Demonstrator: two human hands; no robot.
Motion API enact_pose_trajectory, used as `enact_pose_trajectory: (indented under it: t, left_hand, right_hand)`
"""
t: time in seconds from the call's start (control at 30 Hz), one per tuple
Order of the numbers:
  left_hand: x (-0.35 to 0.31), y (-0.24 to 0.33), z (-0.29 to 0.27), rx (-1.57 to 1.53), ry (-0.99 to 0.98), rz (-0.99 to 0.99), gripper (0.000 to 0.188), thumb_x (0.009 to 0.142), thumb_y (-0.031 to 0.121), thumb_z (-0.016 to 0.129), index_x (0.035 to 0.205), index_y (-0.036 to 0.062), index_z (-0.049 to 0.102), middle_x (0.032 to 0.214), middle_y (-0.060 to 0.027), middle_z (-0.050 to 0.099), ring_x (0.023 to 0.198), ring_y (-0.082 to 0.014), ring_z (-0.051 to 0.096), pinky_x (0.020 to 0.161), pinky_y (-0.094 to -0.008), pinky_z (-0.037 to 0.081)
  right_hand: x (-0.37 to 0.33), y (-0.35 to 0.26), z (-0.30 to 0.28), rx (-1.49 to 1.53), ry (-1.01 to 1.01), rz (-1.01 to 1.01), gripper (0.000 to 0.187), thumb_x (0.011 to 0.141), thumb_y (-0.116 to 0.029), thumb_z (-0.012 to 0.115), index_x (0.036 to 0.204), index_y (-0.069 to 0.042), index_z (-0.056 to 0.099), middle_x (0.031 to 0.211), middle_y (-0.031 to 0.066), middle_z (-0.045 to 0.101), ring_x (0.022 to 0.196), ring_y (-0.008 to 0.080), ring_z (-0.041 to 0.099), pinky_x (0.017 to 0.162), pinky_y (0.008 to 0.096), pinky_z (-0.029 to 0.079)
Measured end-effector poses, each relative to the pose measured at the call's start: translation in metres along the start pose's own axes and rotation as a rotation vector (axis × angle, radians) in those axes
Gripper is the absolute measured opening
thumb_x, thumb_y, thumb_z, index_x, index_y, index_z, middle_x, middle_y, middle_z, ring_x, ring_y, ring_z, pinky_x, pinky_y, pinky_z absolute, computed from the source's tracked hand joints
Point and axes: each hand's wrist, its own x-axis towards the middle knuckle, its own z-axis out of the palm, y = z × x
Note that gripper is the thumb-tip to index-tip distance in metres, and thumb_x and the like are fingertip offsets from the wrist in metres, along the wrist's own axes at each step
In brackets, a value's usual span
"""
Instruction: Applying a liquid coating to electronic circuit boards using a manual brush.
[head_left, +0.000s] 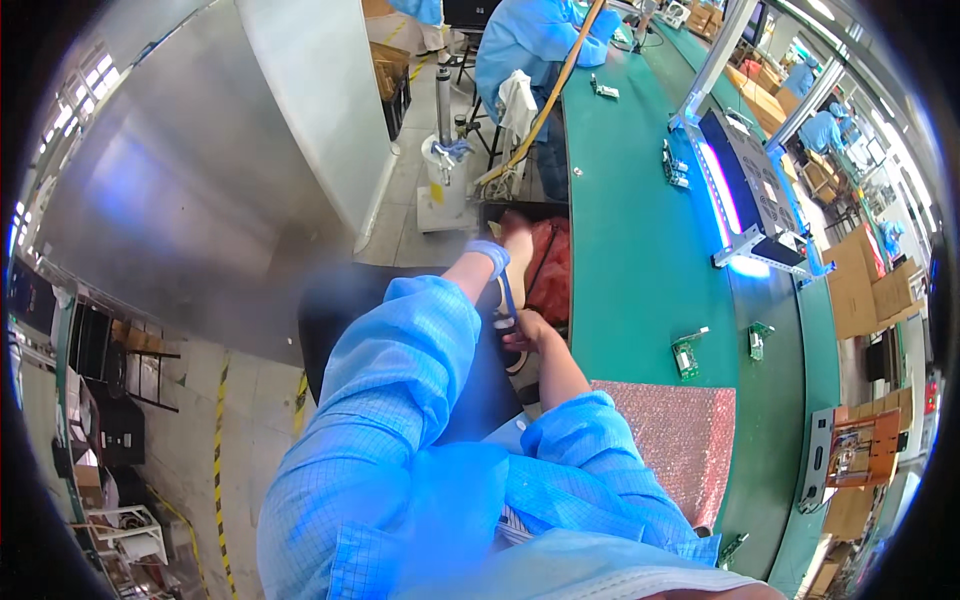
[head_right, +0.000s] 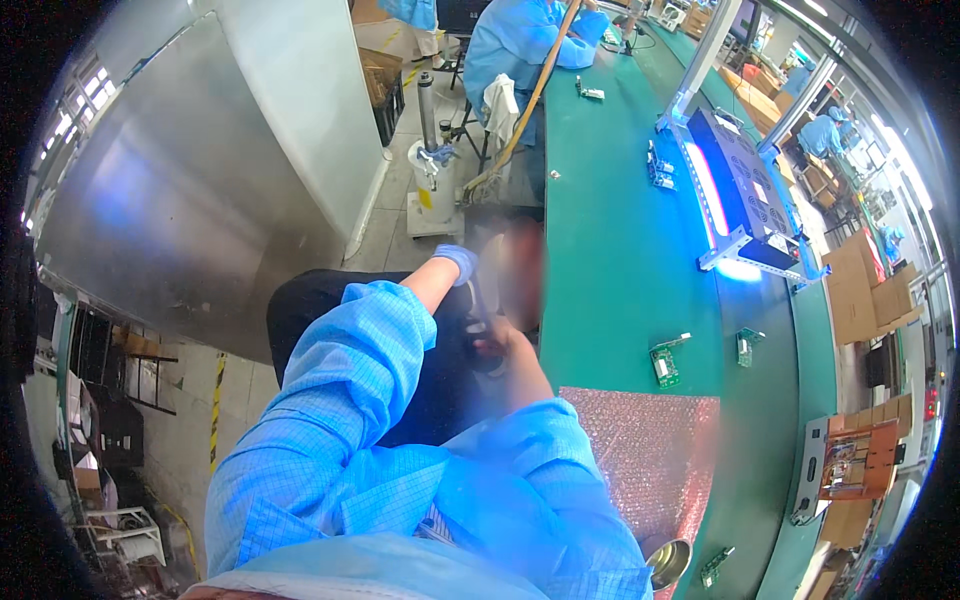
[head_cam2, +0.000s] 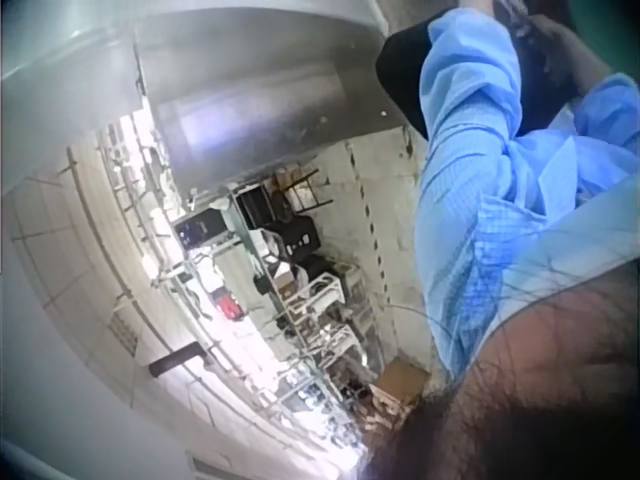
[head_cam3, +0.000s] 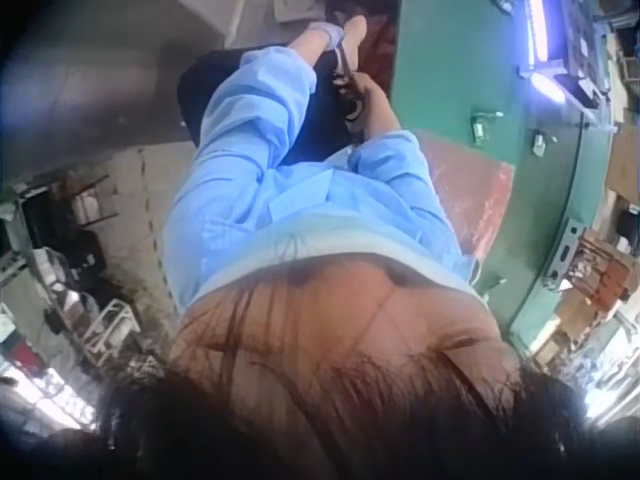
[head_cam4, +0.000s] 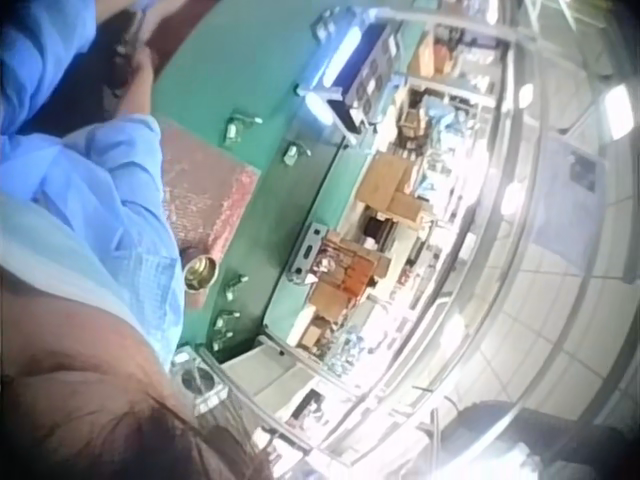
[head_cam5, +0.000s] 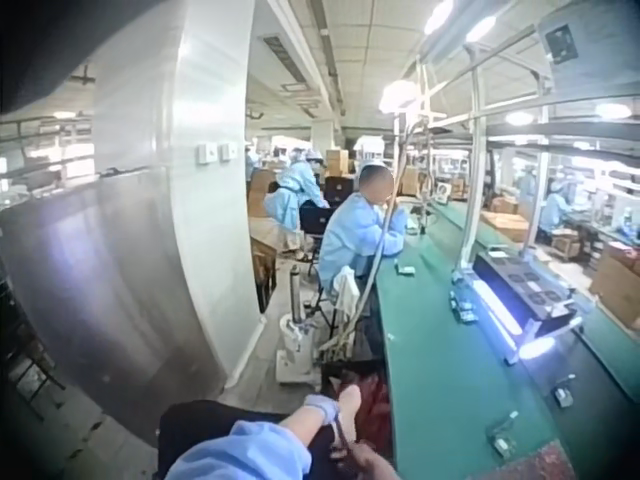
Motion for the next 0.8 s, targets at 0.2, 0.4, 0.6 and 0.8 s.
enact_pose_trajectory:
  t: [0.2,0.4,0.6,0.8]
  left_hand:
    - [0.021,-0.150,0.050,-0.195,0.521,-0.684,0.032,0.075,0.016,0.055,0.106,0.0129,0.063,0.114,-0.0075,0.058,0.106,-0.0275,0.055,0.088,-0.0388,0.044]
    - [-0.019,-0.165,-0.065,-0.229,-0.558,0.113,0.038,0.078,0.017,0.050,0.114,0.0068,0.056,0.117,-0.0107,0.055,0.104,-0.0280,0.054,0.086,-0.0388,0.043]
    - [-0.056,-0.096,-0.054,0.377,-0.317,0.147,0.036,0.073,0.016,0.054,0.107,0.0058,0.061,0.108,-0.0148,0.059,0.099,-0.0300,0.057,0.081,-0.0376,0.046]
    - [-0.066,0.026,-0.066,0.235,-0.097,0.174,0.034,0.071,0.021,0.060,0.102,0.0081,0.064,0.107,-0.0148,0.060,0.098,-0.0305,0.058,0.081,-0.0388,0.047]
  right_hand:
    - [-0.037,-0.077,0.105,0.181,-0.202,-0.233,0.019,0.087,-0.024,0.040,0.089,-0.012,0.054,0.073,0.0027,0.053,0.058,0.0167,0.053,0.059,0.0363,0.052]
    - [0.001,-0.068,0.098,0.505,-0.412,-0.224,0.013,0.083,-0.012,0.037,0.088,-0.013,0.049,0.064,0.0005,0.045,0.047,0.0140,0.043,0.046,0.0309,0.045]
    - [-0.011,-0.046,0.111,0.499,-0.186,-0.315,0.005,0.078,-0.007,0.046,0.080,-0.012,0.047,0.059,0.0029,0.045,0.047,0.0155,0.049,0.043,0.0297,0.044]
    - [0.118,0.053,0.056,0.310,0.259,-0.463,0.009,0.084,-0.011,0.045,0.092,-0.011,0.050,0.070,0.0086,0.051,0.055,0.0223,0.052,0.046,0.0334,0.046]
